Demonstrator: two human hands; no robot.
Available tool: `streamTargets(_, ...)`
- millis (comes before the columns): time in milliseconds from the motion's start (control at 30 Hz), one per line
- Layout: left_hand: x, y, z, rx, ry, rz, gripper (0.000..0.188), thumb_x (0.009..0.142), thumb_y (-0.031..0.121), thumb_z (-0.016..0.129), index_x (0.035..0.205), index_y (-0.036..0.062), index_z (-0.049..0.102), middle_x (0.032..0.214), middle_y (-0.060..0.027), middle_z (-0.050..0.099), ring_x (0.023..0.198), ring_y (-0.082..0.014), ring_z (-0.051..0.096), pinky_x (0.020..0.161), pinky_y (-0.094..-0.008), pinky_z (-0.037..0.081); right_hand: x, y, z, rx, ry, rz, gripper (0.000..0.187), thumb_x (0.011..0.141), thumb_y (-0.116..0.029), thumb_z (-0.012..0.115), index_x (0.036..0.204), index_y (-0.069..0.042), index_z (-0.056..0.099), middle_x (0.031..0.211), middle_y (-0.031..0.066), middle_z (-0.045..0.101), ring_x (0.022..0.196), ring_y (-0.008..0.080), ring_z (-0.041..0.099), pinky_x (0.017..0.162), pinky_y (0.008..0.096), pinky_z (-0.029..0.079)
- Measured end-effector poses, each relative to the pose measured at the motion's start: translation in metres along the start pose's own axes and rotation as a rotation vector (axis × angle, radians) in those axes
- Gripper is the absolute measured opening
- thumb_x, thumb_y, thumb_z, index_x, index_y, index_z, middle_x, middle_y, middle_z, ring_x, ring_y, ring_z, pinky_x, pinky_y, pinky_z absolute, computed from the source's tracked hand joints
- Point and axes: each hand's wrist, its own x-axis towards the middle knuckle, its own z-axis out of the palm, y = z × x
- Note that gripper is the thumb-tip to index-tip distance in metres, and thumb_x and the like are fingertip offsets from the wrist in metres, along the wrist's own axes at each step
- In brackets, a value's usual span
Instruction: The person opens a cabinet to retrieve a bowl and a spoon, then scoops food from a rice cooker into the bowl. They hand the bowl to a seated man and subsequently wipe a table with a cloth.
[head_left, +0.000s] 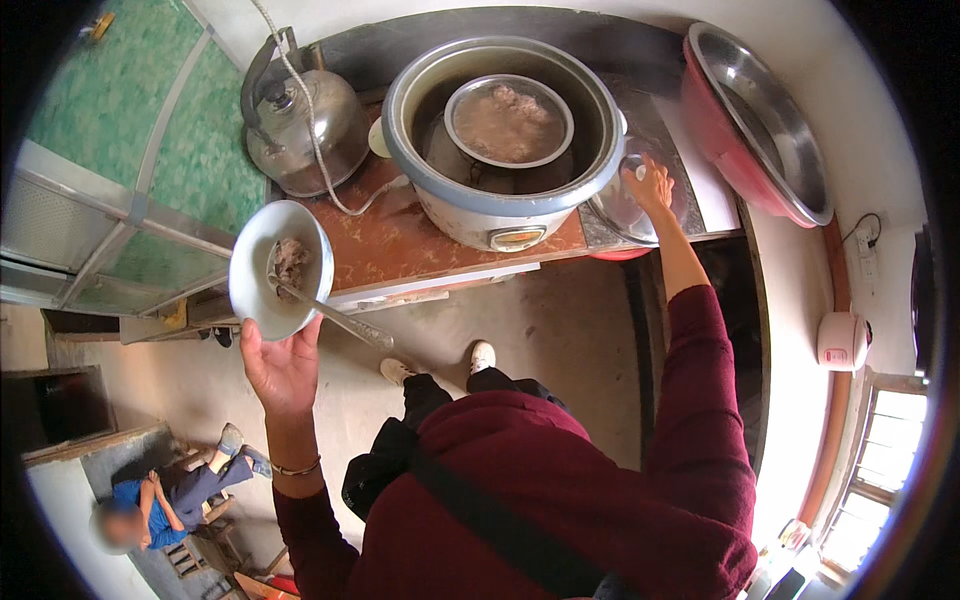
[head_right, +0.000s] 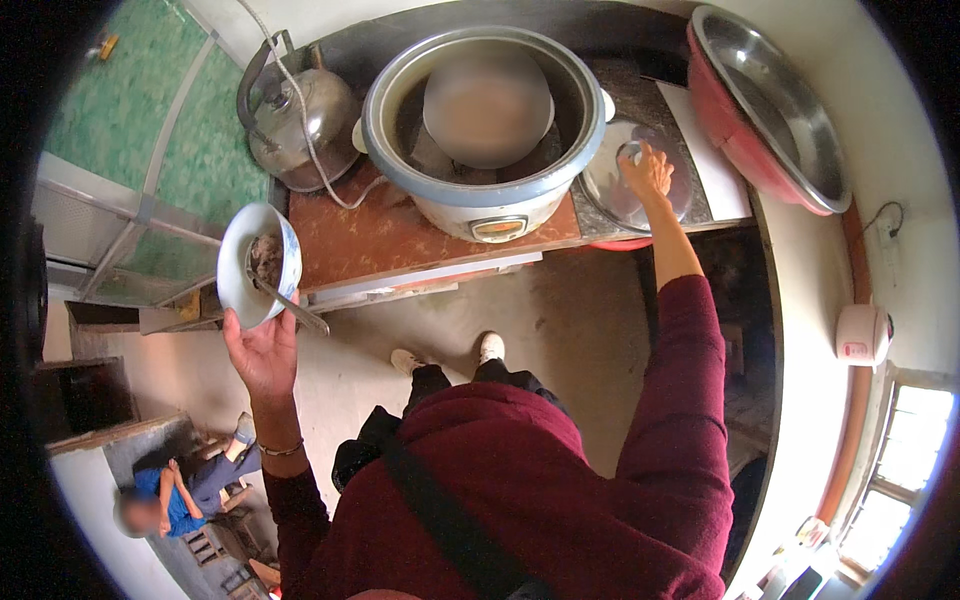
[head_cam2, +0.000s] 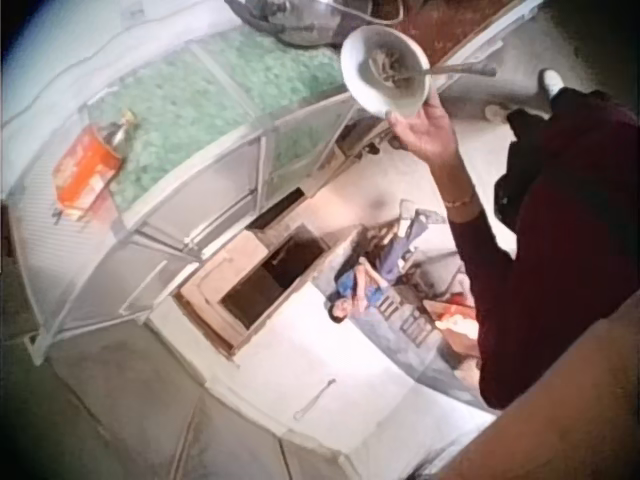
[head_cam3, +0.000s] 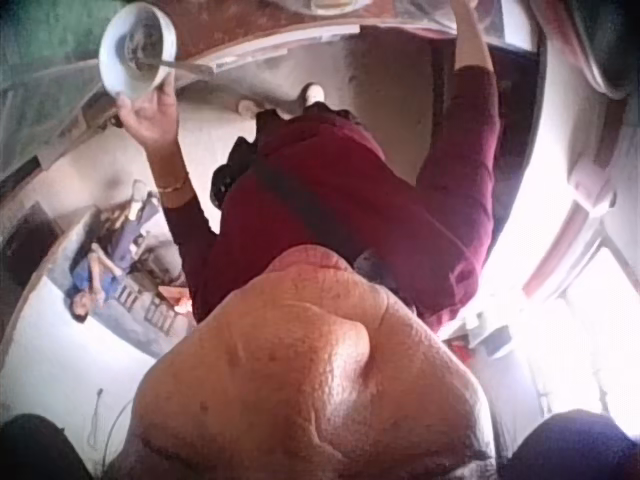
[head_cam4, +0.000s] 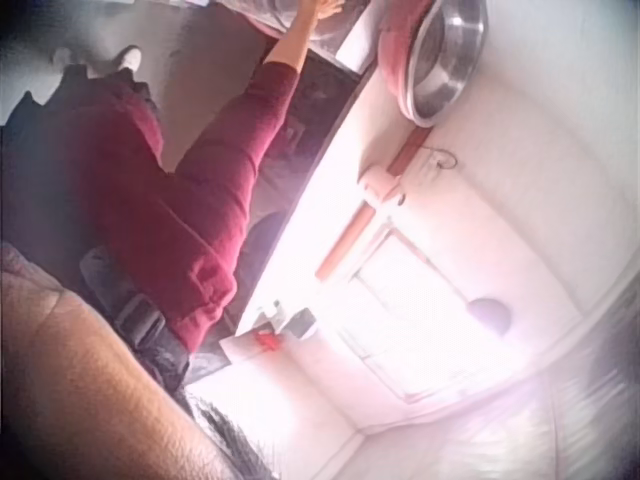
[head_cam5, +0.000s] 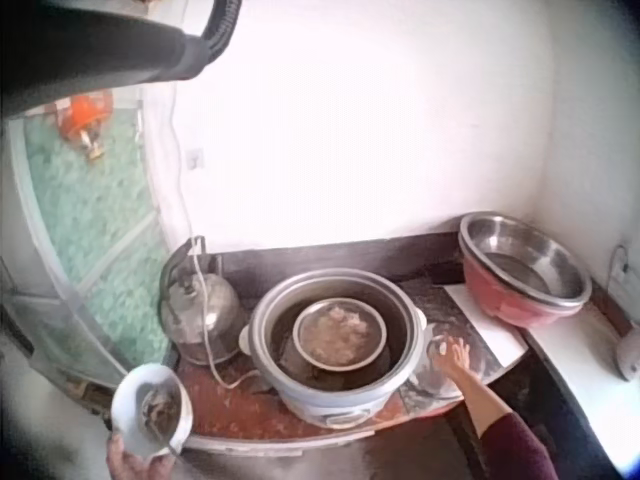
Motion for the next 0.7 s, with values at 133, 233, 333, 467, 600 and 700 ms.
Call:
streamTargets(133, -0.010, 0.010, -0.006, -0.002, 0.072, 0.027, 0.053, 0.087, 0.030, 0.050, 0.131, 0.0047, 0.033, 0.132, -0.0143, 0.040, 0.119, -0.0291, 0.042, 0.095, -0.0463, 0.042, 0.000, -0.020, -0.005, -0.136, -0.048, 0.103, 0.057, 0.073, -0.041, 0.056, 0.125, -0.021, 0.048, 0.126, 0.0147, 0.043, 0.116, 0.0369, 0.037, 0.095, 0.0451, 0.034)
streamTargets(233, -0.014, 0.012, -0.008, -0.022, 0.084, 0.050, 0.054, 0.087, 0.029, 0.051, 0.131, 0.0040, 0.033, 0.131, -0.0146, 0.040, 0.119, -0.0297, 0.042, 0.096, -0.0463, 0.041, -0.003, -0.024, -0.009, -0.214, -0.070, 0.159, 0.052, 0.075, -0.038, 0.056, 0.123, -0.021, 0.050, 0.126, 0.0156, 0.043, 0.116, 0.0360, 0.037, 0.095, 0.0458, 0.033)
streamTargets(333, -0.016, 0.014, -0.012, -0.033, 0.097, 0.049, 0.054, 0.087, 0.029, 0.051, 0.131, 0.0038, 0.032, 0.132, -0.0145, 0.039, 0.120, -0.0297, 0.041, 0.097, -0.0465, 0.041, 0.002, -0.016, -0.003, -0.188, -0.076, 0.212, 0.056, 0.073, -0.037, 0.058, 0.125, -0.019, 0.048, 0.128, 0.0161, 0.041, 0.115, 0.0393, 0.039, 0.095, 0.0462, 0.034)
streamTargets(467, -0.013, 0.013, -0.010, 0.012, 0.076, 0.027, 0.054, 0.087, 0.030, 0.050, 0.131, 0.0042, 0.032, 0.132, -0.0140, 0.039, 0.121, -0.0293, 0.039, 0.099, -0.0469, 0.038, 0.019, 0.024, 0.021, -0.194, -0.057, 0.123, 0.049, 0.075, -0.034, 0.058, 0.121, -0.017, 0.052, 0.116, 0.0165, 0.054, 0.114, 0.0367, 0.043, 0.093, 0.0466, 0.036)
streamTargets(600, -0.005, 0.011, -0.008, 0.020, 0.050, 0.011, 0.056, 0.087, 0.032, 0.049, 0.132, 0.0049, 0.030, 0.133, -0.0133, 0.038, 0.121, -0.0284, 0.040, 0.100, -0.0466, 0.037, 0.006, 0.041, 0.004, -0.269, 0.042, 0.025, 0.045, 0.076, -0.031, 0.057, 0.116, -0.011, 0.054, 0.110, 0.0186, 0.057, 0.107, 0.0350, 0.050, 0.088, 0.0442, 0.041)
streamTargets(700, -0.001, 0.008, -0.007, -0.007, 0.029, -0.008, 0.056, 0.087, 0.032, 0.049, 0.132, 0.0054, 0.030, 0.133, -0.0133, 0.038, 0.121, -0.0279, 0.040, 0.099, -0.0467, 0.037, -0.011, 0.063, -0.027, -0.156, 0.048, -0.062, 0.044, 0.077, -0.032, 0.056, 0.114, -0.008, 0.054, 0.101, 0.0213, 0.060, 0.094, 0.0367, 0.057, 0.084, 0.0432, 0.043)
